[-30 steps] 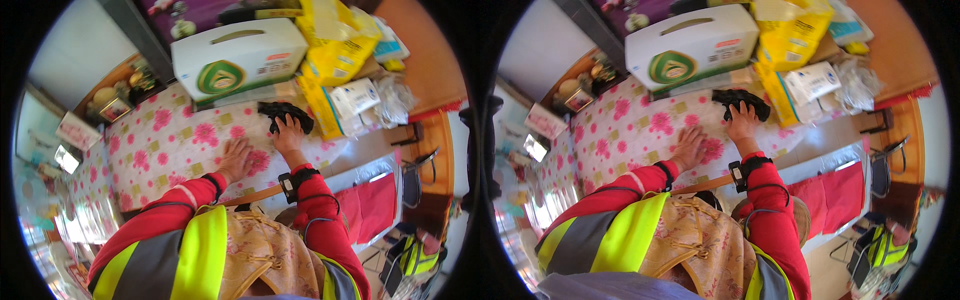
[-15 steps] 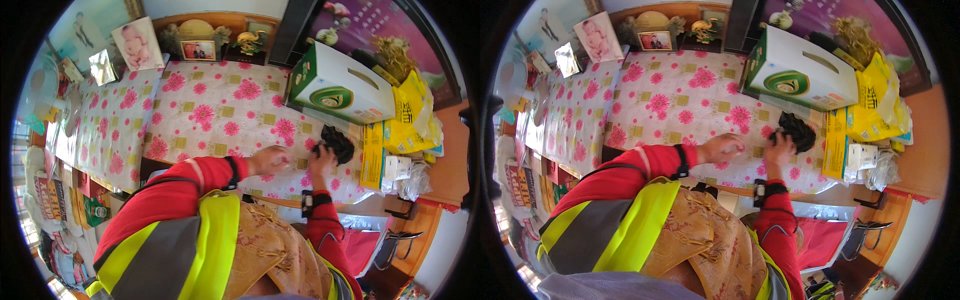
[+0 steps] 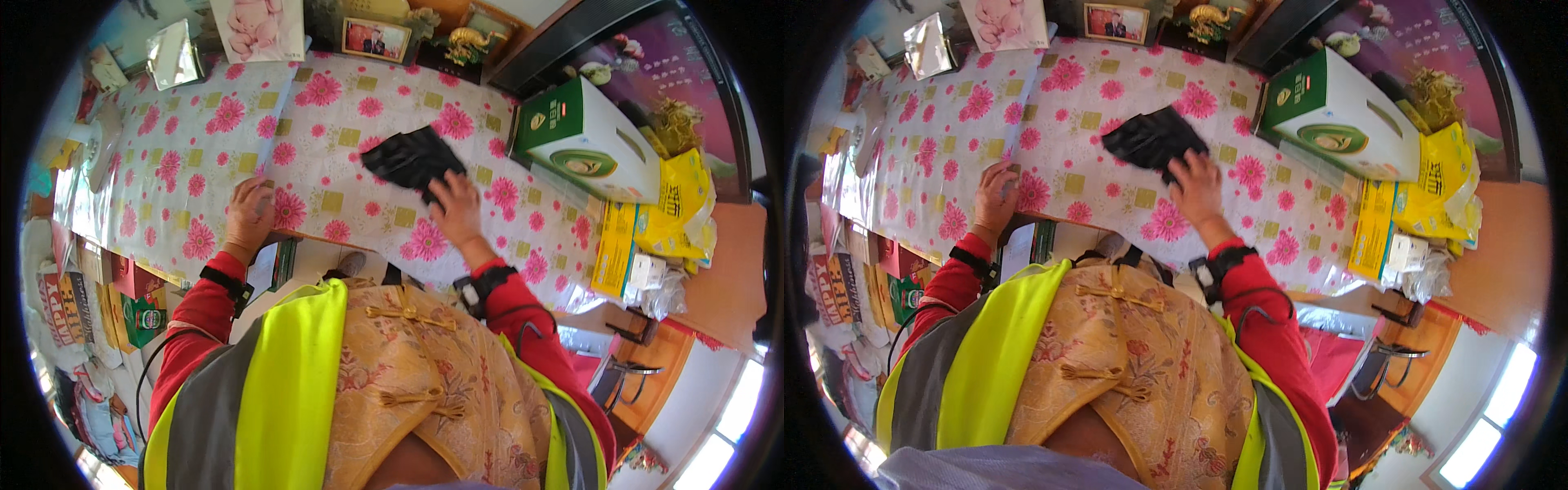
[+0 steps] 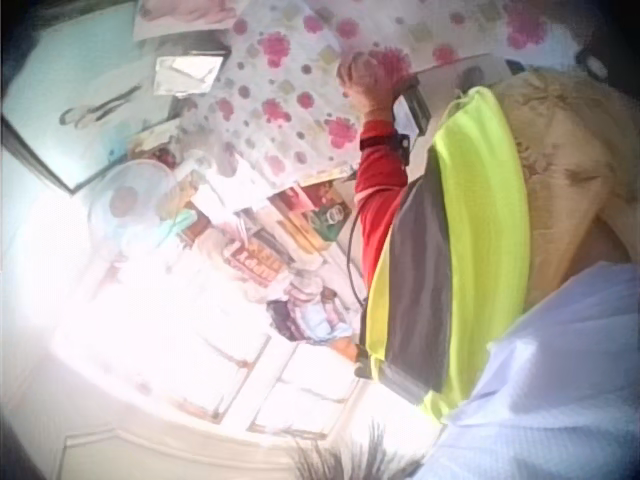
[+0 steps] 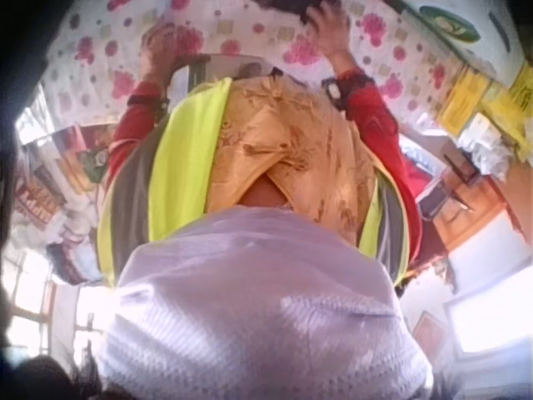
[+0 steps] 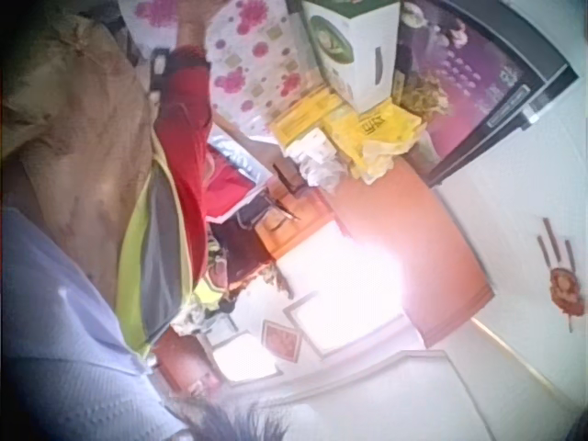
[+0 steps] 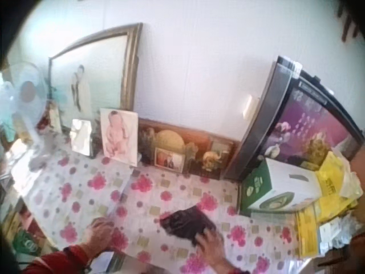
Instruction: The person wipes a floral-patterned table surface and the front of a wooden cabinet using a dark cloth. They move several boxes and a green basket aside to reach the cabinet, then continue wiping the table and repositioning items.
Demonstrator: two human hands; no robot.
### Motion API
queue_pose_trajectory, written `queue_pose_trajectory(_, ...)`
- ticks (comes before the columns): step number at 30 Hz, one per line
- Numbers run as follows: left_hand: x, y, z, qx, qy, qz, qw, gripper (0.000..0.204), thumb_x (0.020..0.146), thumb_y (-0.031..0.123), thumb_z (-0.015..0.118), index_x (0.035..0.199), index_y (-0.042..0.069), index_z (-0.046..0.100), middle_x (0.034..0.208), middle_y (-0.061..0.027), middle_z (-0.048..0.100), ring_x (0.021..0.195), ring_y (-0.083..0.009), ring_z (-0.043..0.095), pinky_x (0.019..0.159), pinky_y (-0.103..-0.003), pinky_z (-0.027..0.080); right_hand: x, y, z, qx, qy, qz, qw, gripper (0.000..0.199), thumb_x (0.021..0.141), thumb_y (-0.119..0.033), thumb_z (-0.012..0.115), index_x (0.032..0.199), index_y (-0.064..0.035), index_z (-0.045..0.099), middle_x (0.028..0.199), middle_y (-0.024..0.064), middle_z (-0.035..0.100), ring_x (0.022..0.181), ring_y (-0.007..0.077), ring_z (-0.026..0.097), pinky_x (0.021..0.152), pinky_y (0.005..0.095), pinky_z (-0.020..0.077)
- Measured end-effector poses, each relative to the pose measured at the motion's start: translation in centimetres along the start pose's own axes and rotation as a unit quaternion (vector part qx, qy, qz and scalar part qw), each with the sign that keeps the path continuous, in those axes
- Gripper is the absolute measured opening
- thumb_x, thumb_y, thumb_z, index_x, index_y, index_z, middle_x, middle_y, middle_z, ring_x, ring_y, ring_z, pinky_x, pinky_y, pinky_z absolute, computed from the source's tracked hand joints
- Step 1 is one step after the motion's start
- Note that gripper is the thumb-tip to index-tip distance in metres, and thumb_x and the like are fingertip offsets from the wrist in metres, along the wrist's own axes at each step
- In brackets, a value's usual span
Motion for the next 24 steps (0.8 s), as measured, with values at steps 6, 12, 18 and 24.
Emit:
queue_pose_trajectory(6, -1.0, -1.5, 0.4, 0.042, -0.014, 0.034, 0.998, 0.024, 0.074, 0.007, 0.068, 0.098, 0.006, 0.067, 0.119, -0.0117, 0.065, 0.119, -0.0341, 0.056, 0.101, -0.046, 0.044, 3.9, -2.6, 0.5, 0.007, -0.018, 0.134, 0.991, 0.069, 0.072, -0.025, 0.074, 0.137, -0.0168, 0.054, 0.124, 0.0125, 0.061, 0.122, 0.0391, 0.049, 0.099, 0.0542, 0.0414)
queue_pose_trajectory(12, -0.3, -0.8, 0.1, 0.078, -0.034, 0.043, 0.995, 0.025, 0.074, 0.008, 0.067, 0.099, 0.008, 0.067, 0.119, -0.0108, 0.065, 0.119, -0.0329, 0.055, 0.103, -0.047, 0.042, -2.9, -7.6, 0.5, 0.068, -0.027, 0.025, 0.997, 0.064, 0.072, -0.023, 0.071, 0.135, -0.0219, 0.057, 0.135, 0.0091, 0.052, 0.129, 0.0355, 0.043, 0.102, 0.0535, 0.0386)
queue_pose_trajectory(18, 3.4, 6.8, 5.9, -0.076, -0.131, 0.114, 0.982, 0.047, 0.076, 0.007, 0.068, 0.122, 0.007, 0.061, 0.139, -0.0162, 0.052, 0.127, -0.0373, 0.049, 0.108, -0.047, 0.039, -5.0, -5.3, -0.2, 0.071, -0.032, 0.135, 0.988, 0.070, 0.071, -0.023, 0.074, 0.137, -0.0166, 0.053, 0.141, 0.0131, 0.048, 0.133, 0.0356, 0.041, 0.107, 0.0520, 0.0364)
queue_pose_trajectory(24, 7.4, 19.0, 16.6, -0.109, -0.237, 0.182, 0.948, 0.093, 0.074, 0.033, 0.080, 0.152, 0.015, 0.033, 0.159, -0.0208, 0.025, 0.142, -0.0489, 0.026, 0.117, -0.054, 0.024, -9.1, -0.4, -2.2, 0.159, 0.224, 0.209, 0.938, 0.060, 0.079, -0.019, 0.071, 0.135, -0.0098, 0.053, 0.146, 0.0204, 0.043, 0.134, 0.0435, 0.041, 0.110, 0.0528, 0.0341)
Point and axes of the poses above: each hand's wrist, its own x-axis towards the middle knuckle, its own z-axis out of the palm, y = z × x, the point moved 3 cm from there along x, towards the middle knuckle
